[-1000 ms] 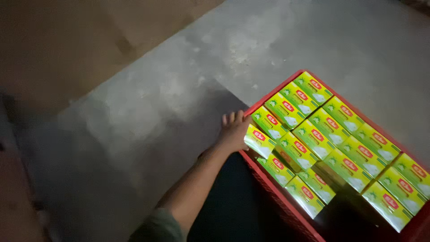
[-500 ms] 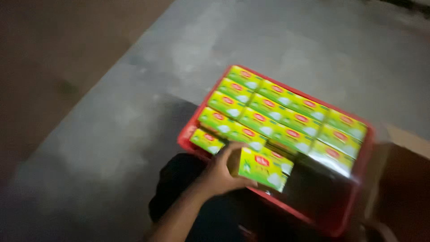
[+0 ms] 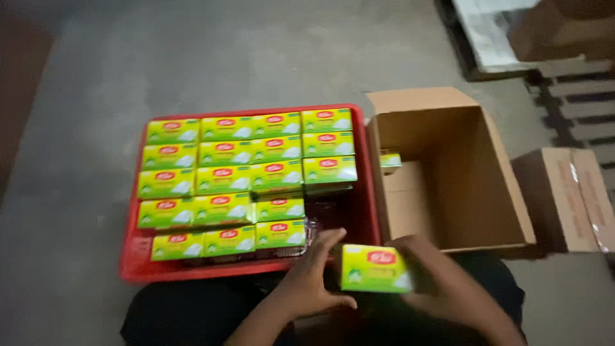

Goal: The person transfers small green and yellow boxes from a red plastic crate into a brown cardboard box. They pick up the boxes one by one and place them neatly in rows inside the cardboard box. The process continues until the crate is emptied and the cardboard box is filled.

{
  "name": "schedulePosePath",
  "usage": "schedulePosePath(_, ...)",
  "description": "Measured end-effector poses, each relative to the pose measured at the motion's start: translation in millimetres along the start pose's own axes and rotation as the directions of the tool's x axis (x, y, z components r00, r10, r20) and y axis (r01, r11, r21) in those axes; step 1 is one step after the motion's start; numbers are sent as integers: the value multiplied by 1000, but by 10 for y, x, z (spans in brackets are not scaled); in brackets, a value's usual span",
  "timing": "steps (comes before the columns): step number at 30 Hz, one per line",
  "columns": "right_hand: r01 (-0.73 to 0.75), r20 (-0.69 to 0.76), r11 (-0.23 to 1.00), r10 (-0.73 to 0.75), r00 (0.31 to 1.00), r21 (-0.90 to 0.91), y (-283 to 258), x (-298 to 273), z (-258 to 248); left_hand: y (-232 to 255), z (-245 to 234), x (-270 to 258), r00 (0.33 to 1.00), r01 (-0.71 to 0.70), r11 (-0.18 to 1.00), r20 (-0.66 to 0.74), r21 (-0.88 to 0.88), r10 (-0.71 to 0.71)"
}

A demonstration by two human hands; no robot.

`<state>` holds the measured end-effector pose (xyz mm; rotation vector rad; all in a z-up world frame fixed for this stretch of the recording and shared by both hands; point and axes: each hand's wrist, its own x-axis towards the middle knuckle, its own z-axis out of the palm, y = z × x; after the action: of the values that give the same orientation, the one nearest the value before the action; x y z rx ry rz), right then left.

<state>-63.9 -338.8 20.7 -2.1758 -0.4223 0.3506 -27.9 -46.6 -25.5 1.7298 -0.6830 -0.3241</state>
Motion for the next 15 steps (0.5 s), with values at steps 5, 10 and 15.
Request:
schedulePosePath(5,-20,-237,975,-34,971,-220,515,-291,-629,-385,451,434,965,-180,862,257,474,60)
schedulePosePath(10,-317,-408,889,168,898,-331,1534,-216,-971,-765,817,743,949,-262,803,293,536,115)
schedulePosePath(15,-503,-454,788,325,830,-356,1903,515,-1081,-836,831,831,947,-306,826,240,474,214)
